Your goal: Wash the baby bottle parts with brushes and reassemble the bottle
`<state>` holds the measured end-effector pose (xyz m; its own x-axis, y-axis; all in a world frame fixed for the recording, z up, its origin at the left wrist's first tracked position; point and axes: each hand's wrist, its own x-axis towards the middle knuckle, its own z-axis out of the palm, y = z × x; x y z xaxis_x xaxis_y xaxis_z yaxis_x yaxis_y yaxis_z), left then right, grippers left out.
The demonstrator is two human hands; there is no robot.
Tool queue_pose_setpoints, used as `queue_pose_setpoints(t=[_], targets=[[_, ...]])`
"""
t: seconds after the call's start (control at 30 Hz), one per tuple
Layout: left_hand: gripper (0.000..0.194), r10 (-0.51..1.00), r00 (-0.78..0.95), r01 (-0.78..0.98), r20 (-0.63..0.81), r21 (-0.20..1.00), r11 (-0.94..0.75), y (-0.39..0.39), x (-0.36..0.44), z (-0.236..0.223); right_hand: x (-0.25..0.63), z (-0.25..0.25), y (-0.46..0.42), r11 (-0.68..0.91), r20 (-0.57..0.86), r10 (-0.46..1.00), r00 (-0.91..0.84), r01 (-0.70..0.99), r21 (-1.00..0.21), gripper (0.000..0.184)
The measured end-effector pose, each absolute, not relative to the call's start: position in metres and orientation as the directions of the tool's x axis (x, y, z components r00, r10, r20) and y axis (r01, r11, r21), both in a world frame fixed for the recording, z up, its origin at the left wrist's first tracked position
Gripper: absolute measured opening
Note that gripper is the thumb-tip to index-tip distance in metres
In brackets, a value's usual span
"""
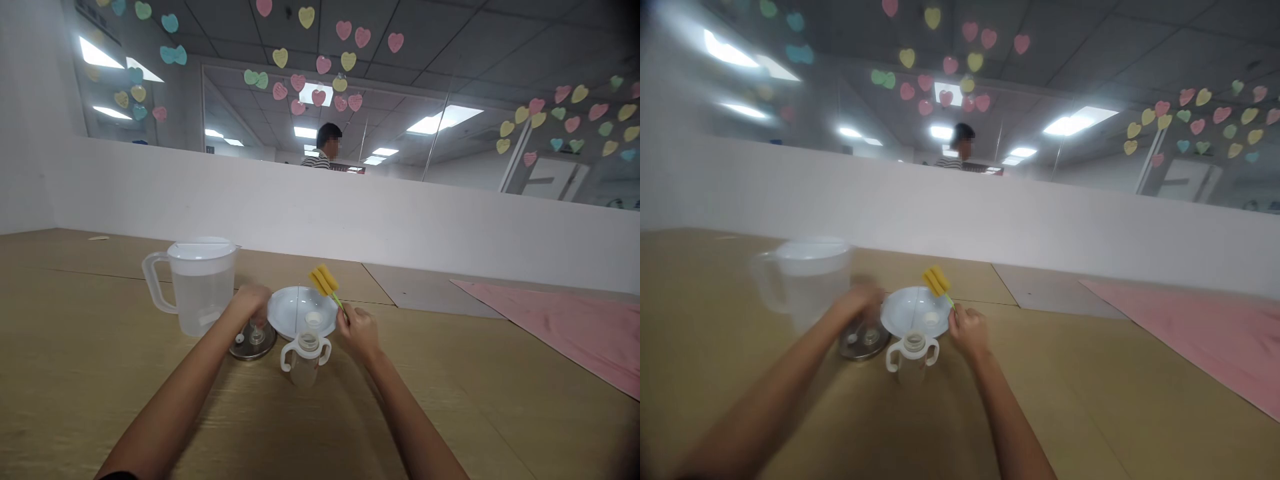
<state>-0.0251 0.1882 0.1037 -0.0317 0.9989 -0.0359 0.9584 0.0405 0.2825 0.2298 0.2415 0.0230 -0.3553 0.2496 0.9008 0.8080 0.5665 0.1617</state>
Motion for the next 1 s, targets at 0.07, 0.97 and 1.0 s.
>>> queue_pose_setpoints(t=[0.07, 0.97, 1.0], targets=[[0.014, 0.998, -0.030, 0.978, 0.049, 0.209, 0.019, 0.183, -0.017, 0.114, 0.230, 0.023, 0.241, 0.569, 0.901, 0.247, -0.356, 0.806, 0.162, 0.029], [0.033, 0.894, 0.036, -0.060, 0.447, 0.894, -0.445, 0.192, 0.023, 0.120, 0.228, 0.021, 0.242, 0.571, 0.884, 0.315, -0.346, 0.813, 0.115, 0.033], [0.041, 0.893, 0.011, -0.076, 0.451, 0.890, -0.449, 0.190, 0.022, 0.122, 0.228, 0.021, 0.241, 0.579, 0.884, 0.311, -0.349, 0.807, 0.114, 0.032]])
